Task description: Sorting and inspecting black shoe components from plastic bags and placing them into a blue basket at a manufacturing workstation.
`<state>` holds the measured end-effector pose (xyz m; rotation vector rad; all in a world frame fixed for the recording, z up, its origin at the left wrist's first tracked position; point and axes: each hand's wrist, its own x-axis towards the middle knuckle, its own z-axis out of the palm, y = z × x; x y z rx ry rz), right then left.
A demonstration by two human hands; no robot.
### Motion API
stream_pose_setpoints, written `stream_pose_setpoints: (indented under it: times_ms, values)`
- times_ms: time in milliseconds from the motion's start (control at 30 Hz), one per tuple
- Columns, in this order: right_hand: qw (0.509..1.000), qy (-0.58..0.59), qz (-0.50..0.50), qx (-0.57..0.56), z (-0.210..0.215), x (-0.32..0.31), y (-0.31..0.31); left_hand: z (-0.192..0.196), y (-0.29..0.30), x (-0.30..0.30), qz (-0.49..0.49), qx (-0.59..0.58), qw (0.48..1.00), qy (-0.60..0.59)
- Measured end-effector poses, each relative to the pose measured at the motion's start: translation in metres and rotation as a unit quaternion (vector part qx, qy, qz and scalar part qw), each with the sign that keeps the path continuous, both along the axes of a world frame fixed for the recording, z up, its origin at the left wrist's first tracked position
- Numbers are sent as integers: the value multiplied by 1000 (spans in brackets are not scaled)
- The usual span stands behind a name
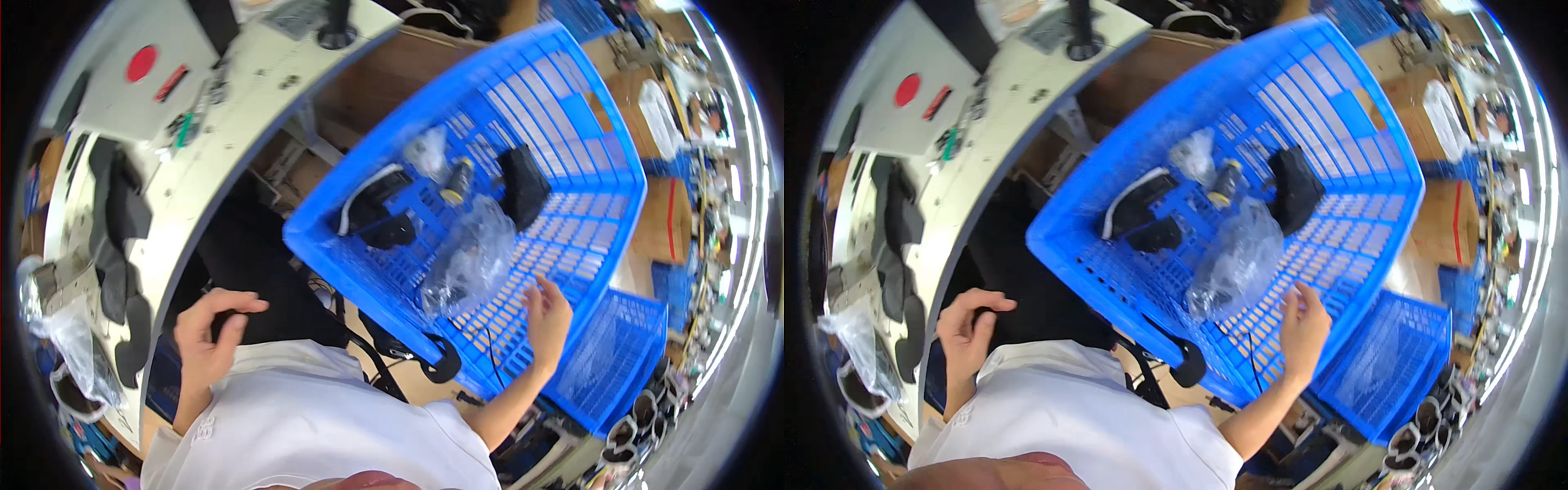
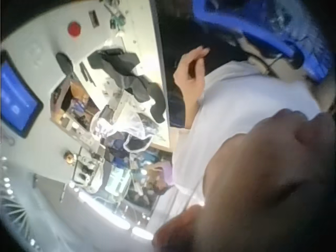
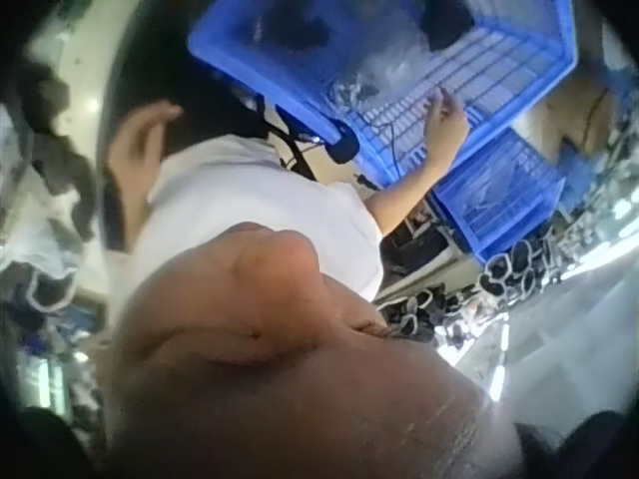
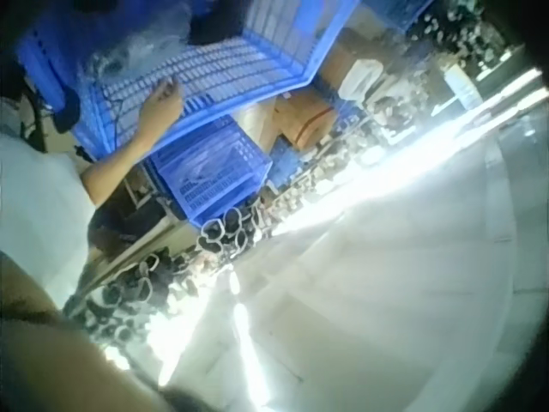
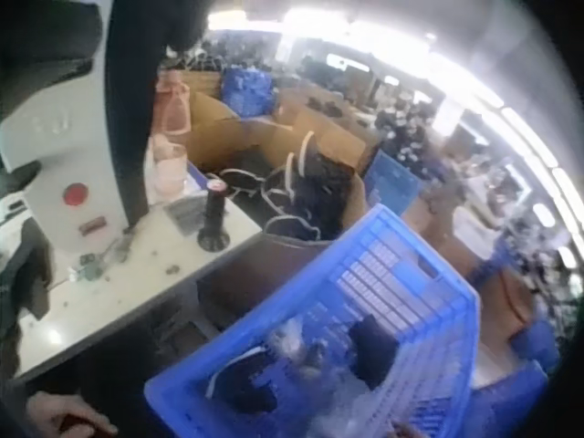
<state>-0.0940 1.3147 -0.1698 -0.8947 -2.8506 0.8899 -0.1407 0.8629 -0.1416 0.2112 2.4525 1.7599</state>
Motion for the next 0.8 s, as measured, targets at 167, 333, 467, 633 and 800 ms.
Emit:
stream_pose_setpoints:
  times_ms: [167, 333, 467, 633, 800]
  values:
    - [989, 131, -53, -40, 10, 41, -42, 9, -80, 22, -98, -56, 988, 110]
    - [962, 214, -63, 159, 48, 77, -134, 27, -187, 91, -63, -24, 987, 144]
    - [923, 362, 52, 121, 145, 84, -373, 47, -259, 167, -1, -28, 984, 178]
    - [920, 209, 309, -125, 118, 118, -562, 43, -353, 255, 154, -86, 960, 216]
    - [802, 178, 541, -180, 84, 164, -690, 29, -440, 335, 343, -191, 889, 236]
